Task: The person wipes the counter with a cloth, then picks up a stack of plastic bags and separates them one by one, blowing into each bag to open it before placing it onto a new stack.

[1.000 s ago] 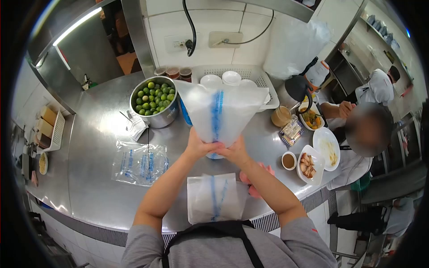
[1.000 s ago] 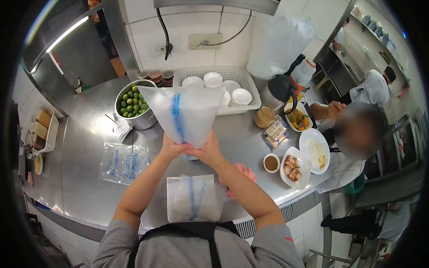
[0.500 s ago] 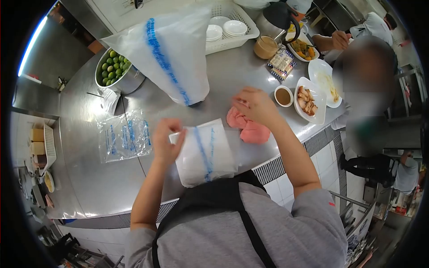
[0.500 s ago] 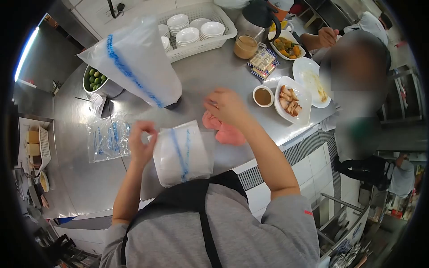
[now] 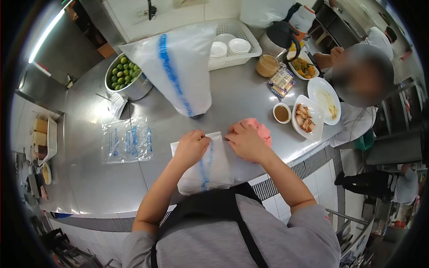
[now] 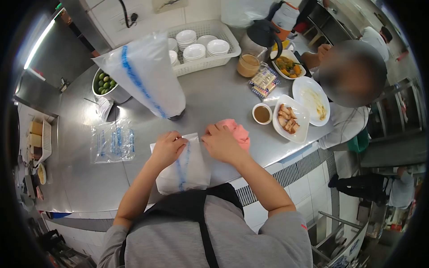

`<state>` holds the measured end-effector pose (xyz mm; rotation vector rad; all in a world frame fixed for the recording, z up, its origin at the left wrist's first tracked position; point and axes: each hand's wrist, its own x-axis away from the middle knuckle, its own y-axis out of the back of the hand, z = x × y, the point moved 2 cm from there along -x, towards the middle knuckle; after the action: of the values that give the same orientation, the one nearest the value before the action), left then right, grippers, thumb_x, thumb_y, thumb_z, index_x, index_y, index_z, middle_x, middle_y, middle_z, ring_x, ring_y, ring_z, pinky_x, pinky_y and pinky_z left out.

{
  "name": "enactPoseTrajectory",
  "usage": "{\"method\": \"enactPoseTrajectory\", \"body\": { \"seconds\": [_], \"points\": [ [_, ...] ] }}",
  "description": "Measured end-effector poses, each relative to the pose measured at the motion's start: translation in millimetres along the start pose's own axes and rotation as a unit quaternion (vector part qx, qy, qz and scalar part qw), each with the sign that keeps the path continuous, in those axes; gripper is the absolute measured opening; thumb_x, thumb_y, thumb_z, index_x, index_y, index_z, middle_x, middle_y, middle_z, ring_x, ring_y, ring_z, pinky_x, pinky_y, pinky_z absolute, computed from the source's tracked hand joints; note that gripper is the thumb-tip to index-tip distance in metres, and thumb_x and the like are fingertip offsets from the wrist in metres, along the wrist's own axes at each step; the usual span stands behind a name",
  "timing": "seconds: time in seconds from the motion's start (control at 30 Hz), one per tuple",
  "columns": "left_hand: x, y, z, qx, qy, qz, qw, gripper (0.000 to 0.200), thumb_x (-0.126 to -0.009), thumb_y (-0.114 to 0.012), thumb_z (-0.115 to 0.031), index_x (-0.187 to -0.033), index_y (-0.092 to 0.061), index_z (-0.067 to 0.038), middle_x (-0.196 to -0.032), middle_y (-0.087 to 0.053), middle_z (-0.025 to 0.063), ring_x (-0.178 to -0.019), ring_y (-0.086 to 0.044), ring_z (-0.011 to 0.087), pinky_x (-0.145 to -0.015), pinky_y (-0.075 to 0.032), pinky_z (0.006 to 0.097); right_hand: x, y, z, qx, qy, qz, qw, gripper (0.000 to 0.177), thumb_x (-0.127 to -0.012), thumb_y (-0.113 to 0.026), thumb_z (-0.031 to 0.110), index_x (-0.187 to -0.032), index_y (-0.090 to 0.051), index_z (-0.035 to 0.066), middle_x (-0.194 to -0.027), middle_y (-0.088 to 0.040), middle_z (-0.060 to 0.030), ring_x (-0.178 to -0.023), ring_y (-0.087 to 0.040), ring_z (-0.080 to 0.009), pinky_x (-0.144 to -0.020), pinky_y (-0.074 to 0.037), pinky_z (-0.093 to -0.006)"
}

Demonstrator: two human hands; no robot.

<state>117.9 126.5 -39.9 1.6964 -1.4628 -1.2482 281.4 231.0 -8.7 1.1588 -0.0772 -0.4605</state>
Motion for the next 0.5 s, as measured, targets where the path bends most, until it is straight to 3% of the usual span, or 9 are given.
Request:
{"method": "enactPoseTrajectory", "body": {
  "seconds": [0.07,0.17,0.23,0.27,0.33,0.37,0.43,0.47,0.5],
  "points": [
    [4.3,2.0,3.8,0.017,0.016,-0.009,1.000,0.013,-0.071,-0.062,-0.012,-0.084,-0.062,-0.010,-0.076,-0.052,0.0050,-0.074,-0.054,0.0231,-0.065,-0.045,0.0332,-2.8,-12.1,-2.8,0.044,0.017,0.016,0.999,0.009,-0.071,-0.057,0.015,-0.072,-0.060,0.007,-0.093,-0.053,-0.0071,-0.088,-0.050,-0.0262,-0.078,-0.039,-0.0367],
    [13.2,16.0,7.3,0.047,0.084,0.017,0.995,0.006,-0.073,-0.061,-0.009,-0.079,-0.062,-0.009,-0.083,-0.055,0.0076,-0.070,-0.055,0.0245,-0.062,-0.046,0.0325,-8.6,-7.7,-3.4,-0.019,0.036,0.004,0.999,0.008,-0.070,-0.058,0.014,-0.071,-0.060,0.006,-0.085,-0.056,-0.0073,-0.083,-0.052,-0.0246,-0.073,-0.041,-0.0345],
    [19.2,33.2,12.3,0.200,0.212,0.007,0.957,0.006,-0.075,-0.060,-0.008,-0.080,-0.062,-0.007,-0.094,-0.059,0.0069,-0.070,-0.058,0.0195,-0.063,-0.046,0.0286,-17.3,3.8,-6.6,-0.239,-0.098,0.082,0.962,0.009,-0.069,-0.065,0.010,-0.072,-0.060,0.004,-0.074,-0.056,-0.0022,-0.071,-0.053,-0.0145,-0.064,-0.044,-0.0266],
    [21.9,38.2,17.7,0.199,0.218,0.003,0.955,0.006,-0.075,-0.060,-0.008,-0.080,-0.062,-0.007,-0.094,-0.059,0.0069,-0.070,-0.058,0.0195,-0.063,-0.046,0.0286,-20.1,11.1,-2.4,-0.240,-0.094,0.087,0.962,0.009,-0.069,-0.065,0.010,-0.072,-0.060,0.004,-0.074,-0.056,-0.0022,-0.071,-0.053,-0.0145,-0.064,-0.044,-0.0266],
    [25.6,46.3,30.0,0.338,0.292,0.027,0.894,0.008,-0.077,-0.062,-0.009,-0.084,-0.062,-0.005,-0.100,-0.061,0.0051,-0.072,-0.058,0.0120,-0.063,-0.045,0.0240,-26.6,23.3,2.1,-0.310,-0.147,0.111,0.933,0.012,-0.068,-0.065,0.012,-0.071,-0.058,0.003,-0.069,-0.055,-0.0043,-0.061,-0.053,-0.0156,-0.056,-0.043,-0.0272],
    [26.3,52.1,31.0,0.336,0.295,0.017,0.894,0.008,-0.077,-0.062,-0.009,-0.084,-0.062,-0.005,-0.100,-0.061,0.0051,-0.072,-0.058,0.0120,-0.063,-0.045,0.0240,-28.1,25.4,1.1,-0.307,-0.138,0.116,0.935,0.012,-0.068,-0.065,0.012,-0.071,-0.058,0.003,-0.069,-0.055,-0.0043,-0.061,-0.053,-0.0156,-0.056,-0.043,-0.0272],
    [27.1,73.9,27.4,0.545,0.185,-0.042,0.816,0.010,-0.076,-0.062,-0.007,-0.085,-0.063,-0.003,-0.096,-0.061,0.0042,-0.074,-0.056,0.0082,-0.063,-0.043,0.0205,-39.3,27.7,0.9,-0.284,-0.159,0.104,0.940,0.014,-0.069,-0.067,0.014,-0.073,-0.058,0.004,-0.070,-0.055,-0.0032,-0.060,-0.051,-0.0136,-0.056,-0.043,-0.0263],
    [29.4,86.1,26.7,0.538,0.190,-0.066,0.818,0.010,-0.076,-0.062,-0.007,-0.085,-0.063,-0.003,-0.096,-0.061,0.0042,-0.074,-0.056,0.0082,-0.063,-0.043,0.0205,-47.5,27.1,7.3,-0.280,-0.137,0.114,0.943,0.014,-0.069,-0.067,0.014,-0.073,-0.058,0.004,-0.070,-0.055,-0.0032,-0.060,-0.051,-0.0136,-0.056,-0.043,-0.0263],
    [27.9,94.5,22.5,0.584,0.185,-0.065,0.788,0.010,-0.076,-0.063,-0.006,-0.084,-0.063,-0.002,-0.095,-0.060,0.0061,-0.075,-0.056,0.0090,-0.063,-0.043,0.0201,-50.7,30.2,13.1,-0.276,-0.101,0.092,0.952,0.014,-0.069,-0.067,0.015,-0.073,-0.059,0.004,-0.070,-0.055,-0.0034,-0.060,-0.051,-0.0142,-0.056,-0.043,-0.0264]
  ]
}}
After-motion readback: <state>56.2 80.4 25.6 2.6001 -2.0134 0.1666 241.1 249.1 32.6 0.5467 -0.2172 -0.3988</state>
